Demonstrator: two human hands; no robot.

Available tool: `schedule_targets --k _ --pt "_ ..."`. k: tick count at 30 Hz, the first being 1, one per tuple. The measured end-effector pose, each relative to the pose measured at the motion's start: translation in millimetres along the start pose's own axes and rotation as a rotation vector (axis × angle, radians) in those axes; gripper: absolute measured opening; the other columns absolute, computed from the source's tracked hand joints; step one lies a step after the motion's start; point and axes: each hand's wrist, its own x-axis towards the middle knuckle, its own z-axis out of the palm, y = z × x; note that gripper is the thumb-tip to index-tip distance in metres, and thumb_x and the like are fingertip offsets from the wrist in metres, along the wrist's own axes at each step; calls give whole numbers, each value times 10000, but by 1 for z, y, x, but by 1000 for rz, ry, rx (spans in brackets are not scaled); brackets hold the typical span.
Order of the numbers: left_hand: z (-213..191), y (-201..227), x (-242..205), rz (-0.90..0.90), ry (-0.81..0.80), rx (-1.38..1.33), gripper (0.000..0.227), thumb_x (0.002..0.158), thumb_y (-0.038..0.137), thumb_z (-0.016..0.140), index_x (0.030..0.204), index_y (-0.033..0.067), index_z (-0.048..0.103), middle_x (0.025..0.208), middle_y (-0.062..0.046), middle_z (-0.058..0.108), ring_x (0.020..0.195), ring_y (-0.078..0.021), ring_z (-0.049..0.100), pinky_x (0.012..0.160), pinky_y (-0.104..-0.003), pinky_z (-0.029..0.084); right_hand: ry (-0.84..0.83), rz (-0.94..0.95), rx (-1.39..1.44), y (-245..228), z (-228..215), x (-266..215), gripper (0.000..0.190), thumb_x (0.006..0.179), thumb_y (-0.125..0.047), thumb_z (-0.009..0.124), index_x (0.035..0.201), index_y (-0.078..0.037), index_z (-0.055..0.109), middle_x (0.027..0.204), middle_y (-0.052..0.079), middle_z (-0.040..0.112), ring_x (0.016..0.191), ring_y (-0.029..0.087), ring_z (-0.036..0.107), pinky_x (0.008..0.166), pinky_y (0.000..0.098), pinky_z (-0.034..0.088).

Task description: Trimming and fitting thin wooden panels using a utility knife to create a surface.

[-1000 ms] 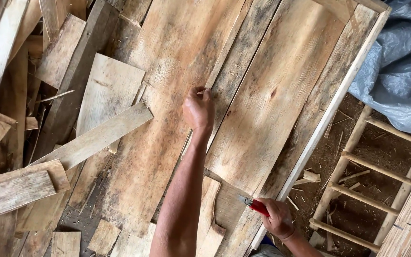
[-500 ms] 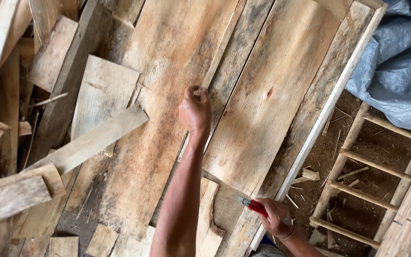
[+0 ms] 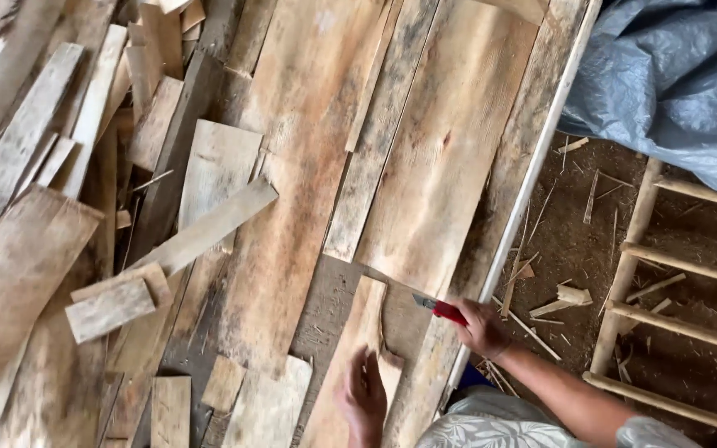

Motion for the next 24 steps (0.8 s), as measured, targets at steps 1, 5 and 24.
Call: schedule_targets --k 1,5,24 --pt "-3 -9 -32 16 5 9 89 937 240 714 989 174 742 694 75 640 487 -84 476 464 -262 426 -3 54 -37 5 3 -2 263 993 -176 575 1206 -25 598 847 111 710 661 262 705 584 359 606" --pt "-16 -2 -129 -82 0 -11 109 892 240 769 992 198 757 678 106 693 453 -40 399 424 -236 410 3 50 54 -29 -23 13 219 929 -62 639 1147 -48 640 856 135 705 732 305 699 636 405 546" --pt "133 185 -35 -366 325 4 265 993 87 710 1255 118 690 1238 -124 733 1139 -252 693 842 -359 577 -416 492 882 73 -188 53 249 974 -200 665 1172 -49 678 814 122 699 517 149 606 472 253 516"
